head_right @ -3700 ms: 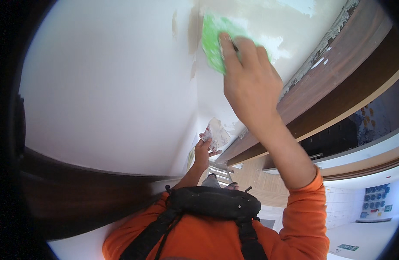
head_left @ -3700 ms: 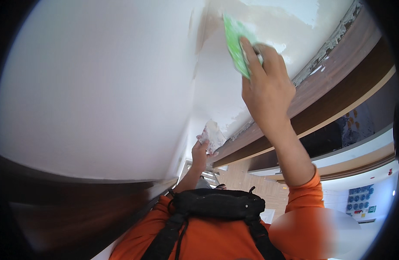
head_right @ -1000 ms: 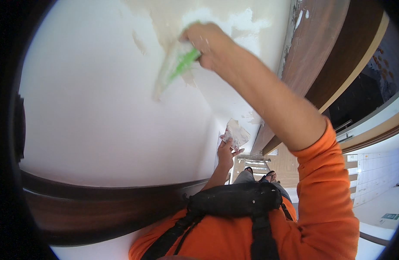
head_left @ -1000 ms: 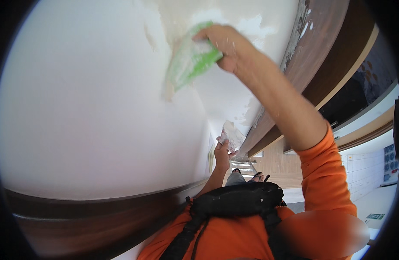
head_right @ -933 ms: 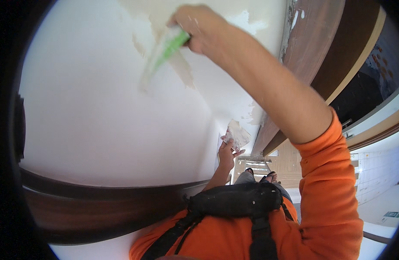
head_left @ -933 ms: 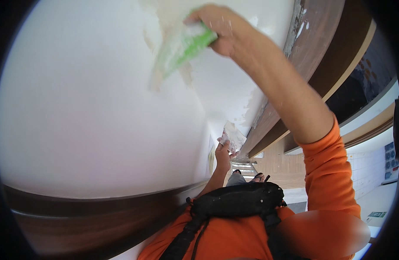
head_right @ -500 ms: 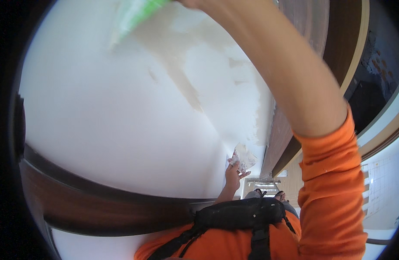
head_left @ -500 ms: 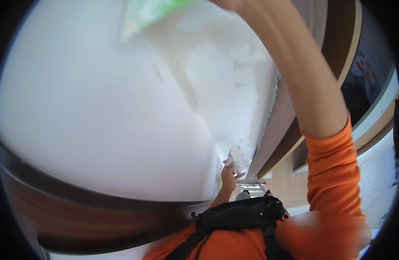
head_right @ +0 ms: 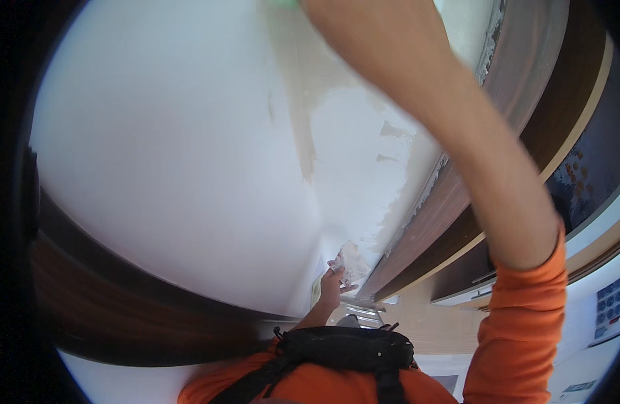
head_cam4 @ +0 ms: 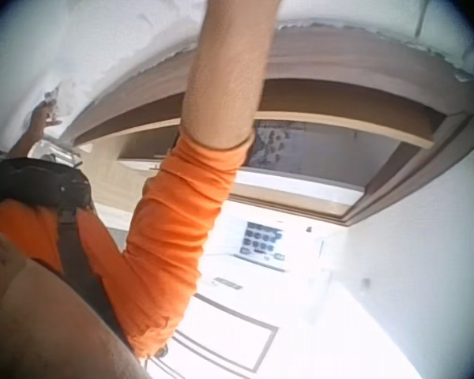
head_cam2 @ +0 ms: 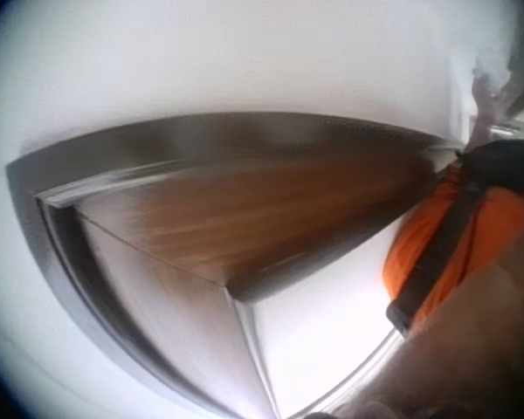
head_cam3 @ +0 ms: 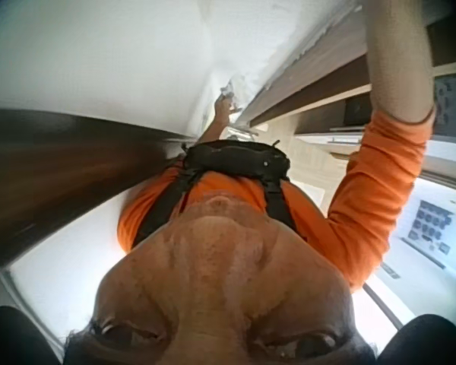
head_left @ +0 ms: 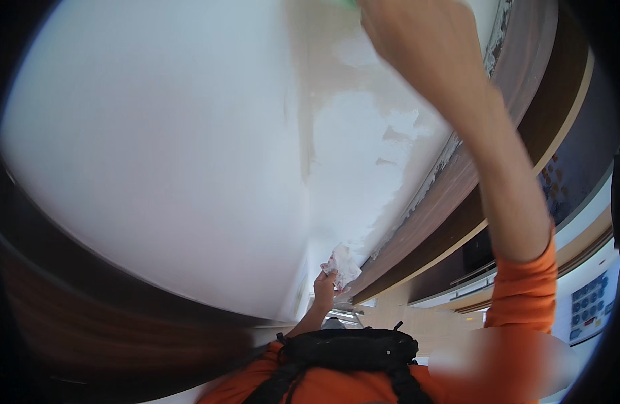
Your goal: The person applies white plaster to a wall using a green trowel and a smaller scraper. They repeatedly scoop plaster from a bucket and spread it along the wall surface, smoothing the material in multiple passes.
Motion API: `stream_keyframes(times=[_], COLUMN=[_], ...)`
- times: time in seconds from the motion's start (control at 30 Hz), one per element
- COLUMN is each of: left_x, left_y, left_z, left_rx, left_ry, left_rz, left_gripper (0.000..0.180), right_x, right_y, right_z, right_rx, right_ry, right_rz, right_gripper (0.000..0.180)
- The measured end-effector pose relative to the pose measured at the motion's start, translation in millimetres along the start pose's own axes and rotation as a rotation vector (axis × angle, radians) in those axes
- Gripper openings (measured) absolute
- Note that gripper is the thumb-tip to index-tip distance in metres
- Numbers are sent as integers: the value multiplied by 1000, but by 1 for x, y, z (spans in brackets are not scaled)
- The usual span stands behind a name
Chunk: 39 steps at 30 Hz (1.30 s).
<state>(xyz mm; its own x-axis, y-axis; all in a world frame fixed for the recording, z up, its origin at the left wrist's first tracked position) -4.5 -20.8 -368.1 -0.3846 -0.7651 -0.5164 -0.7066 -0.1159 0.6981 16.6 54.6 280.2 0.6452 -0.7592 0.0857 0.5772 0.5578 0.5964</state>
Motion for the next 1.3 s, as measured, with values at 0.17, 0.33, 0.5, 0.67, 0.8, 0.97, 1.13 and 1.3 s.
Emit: stream_keyframes(times=[0.17,0.33,0.5,0.67,0.8,0.97,1.13,1.3], left_x=[-5,-9,-10,-8,-5,-4,-2,13], left_y=[6,14,12,3,-2,0,-4,-17], left_z=[-5,-9,-12,-7,-5,-2,-1,6], left_rx=[-16,-57,-49,-34,-16,-18,-24,-19], left_ry=[46,48,12,24,64,96,69,78], left_rz=[14,-1,-26,-46,-14,24,29,58], left_gripper=[40,35,33,33,32,30,29,26], right_x=[-23,-36,-48,-74,-77,-65,-72,-85], right_y=[-15,-76,-173,-251,-278,-231,-225,-293], right_z=[24,-47,-147,-250,-291,-303,-289,-288], right_rx=[69,13,-20,26,101,-693,-821,-795], right_ry=[41,-105,-228,-343,-537,-439,-242,-324], right_rz=[96,251,366,332,417,837,902,929], right_gripper=[4,12,9,32,45,50,58,70])
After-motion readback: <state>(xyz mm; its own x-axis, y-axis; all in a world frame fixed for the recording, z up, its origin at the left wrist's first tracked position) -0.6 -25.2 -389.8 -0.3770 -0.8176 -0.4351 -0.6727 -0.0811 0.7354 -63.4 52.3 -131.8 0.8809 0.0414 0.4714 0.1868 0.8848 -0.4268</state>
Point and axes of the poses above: each hand's wrist, its own z-axis towards the middle knuckle, its own x-axis out of the back of the hand, y = z × x, the point moved 5 cm from there along z, towards the middle knuckle, and after that the axes turned 6 degrees about y, right-handed, at the moved point
